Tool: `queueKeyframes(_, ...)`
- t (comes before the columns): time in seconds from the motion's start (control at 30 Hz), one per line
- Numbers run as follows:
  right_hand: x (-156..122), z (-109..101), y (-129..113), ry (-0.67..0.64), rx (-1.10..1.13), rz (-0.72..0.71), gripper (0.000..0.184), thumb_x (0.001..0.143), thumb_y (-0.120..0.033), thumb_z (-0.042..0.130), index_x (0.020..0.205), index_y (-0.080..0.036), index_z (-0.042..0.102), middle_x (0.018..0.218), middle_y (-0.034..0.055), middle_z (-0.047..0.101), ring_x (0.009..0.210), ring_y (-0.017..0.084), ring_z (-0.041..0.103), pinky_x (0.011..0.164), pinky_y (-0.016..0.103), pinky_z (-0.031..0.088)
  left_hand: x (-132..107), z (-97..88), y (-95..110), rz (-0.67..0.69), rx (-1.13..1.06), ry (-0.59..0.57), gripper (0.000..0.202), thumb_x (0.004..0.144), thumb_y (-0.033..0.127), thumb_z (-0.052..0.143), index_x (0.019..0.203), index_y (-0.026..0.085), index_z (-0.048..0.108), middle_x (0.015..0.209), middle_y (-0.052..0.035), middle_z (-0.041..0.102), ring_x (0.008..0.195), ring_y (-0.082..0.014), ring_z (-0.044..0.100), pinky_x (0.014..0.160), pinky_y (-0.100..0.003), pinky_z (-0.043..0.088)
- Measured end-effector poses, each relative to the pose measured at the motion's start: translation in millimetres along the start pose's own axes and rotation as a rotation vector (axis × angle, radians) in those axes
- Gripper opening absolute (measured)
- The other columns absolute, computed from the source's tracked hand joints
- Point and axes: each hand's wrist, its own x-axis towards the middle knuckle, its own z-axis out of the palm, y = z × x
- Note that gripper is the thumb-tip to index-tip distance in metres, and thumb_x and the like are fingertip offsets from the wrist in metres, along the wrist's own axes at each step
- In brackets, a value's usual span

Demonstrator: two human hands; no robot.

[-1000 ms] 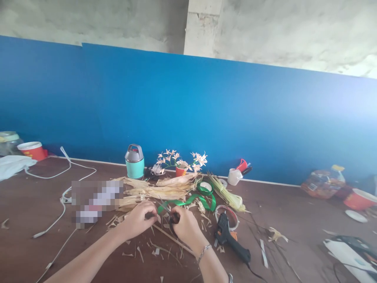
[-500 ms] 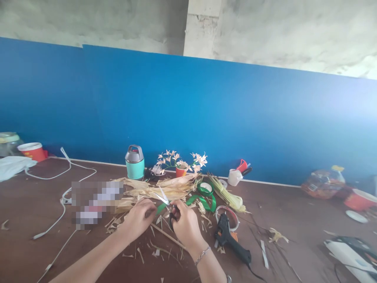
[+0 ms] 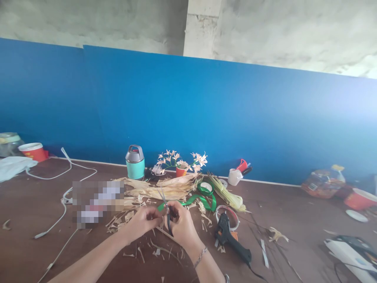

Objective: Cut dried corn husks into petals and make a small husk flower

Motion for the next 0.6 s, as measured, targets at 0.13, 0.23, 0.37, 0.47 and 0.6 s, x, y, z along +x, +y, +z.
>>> queueKeyframes(0.13,-0.8,4.1,-0.3,0.009,0.205,0.096,0.024,0.069,-0.026,0.068,0.088,-0.017,0.057,0.070,-0.0022,0.056,0.062,0.011,0.050,0.057,0.021,0.041,0.2,1.1,3.5,-0.071,-0.225,0.120,0.018,0.072,0.034,0.059,0.065,0.017,0.062,0.064,0.0004,0.060,0.065,-0.0160,0.052,0.063,-0.026,0.037)
queueKeyframes(0.23,-1.8,9.9,-1.9,-0.081,0.301,0.221,0.034,0.064,-0.039,0.073,0.083,-0.017,0.055,0.059,-0.0049,0.052,0.049,0.008,0.046,0.046,0.019,0.037,-0.8,1.2,7.3,-0.034,-0.367,0.222,0.018,0.074,0.034,0.058,0.065,0.018,0.058,0.068,-0.0006,0.059,0.069,-0.0164,0.052,0.067,-0.026,0.037)
queueKeyframes(0.37,-4.0,17.8,-6.2,-0.204,0.323,0.320,0.045,0.061,-0.051,0.072,0.083,-0.016,0.053,0.051,-0.0056,0.051,0.041,0.007,0.047,0.036,0.016,0.030,-2.9,2.3,10.9,0.021,-0.441,0.323,0.016,0.076,0.031,0.057,0.067,0.018,0.056,0.068,-0.0002,0.057,0.068,-0.0156,0.050,0.067,-0.026,0.038)
queueKeyframes(0.47,-6.1,21.3,-9.6,-0.231,0.357,0.326,0.047,0.061,-0.053,0.071,0.082,-0.016,0.051,0.053,-0.0045,0.054,0.042,0.007,0.049,0.032,0.014,0.028,-4.7,4.7,12.8,0.071,-0.425,0.369,0.017,0.078,0.032,0.054,0.068,0.018,0.056,0.069,-0.0007,0.058,0.069,-0.0158,0.051,0.067,-0.026,0.039)
queueKeyframes(0.6,-7.8,23.1,-12.8,-0.221,0.388,0.354,0.050,0.058,-0.052,0.074,0.083,-0.015,0.051,0.053,-0.0045,0.055,0.041,0.006,0.049,0.032,0.013,0.027,-6.7,8.1,13.3,0.084,-0.384,0.401,0.018,0.079,0.033,0.054,0.069,0.019,0.055,0.067,0.0001,0.058,0.067,-0.0155,0.052,0.065,-0.025,0.040)
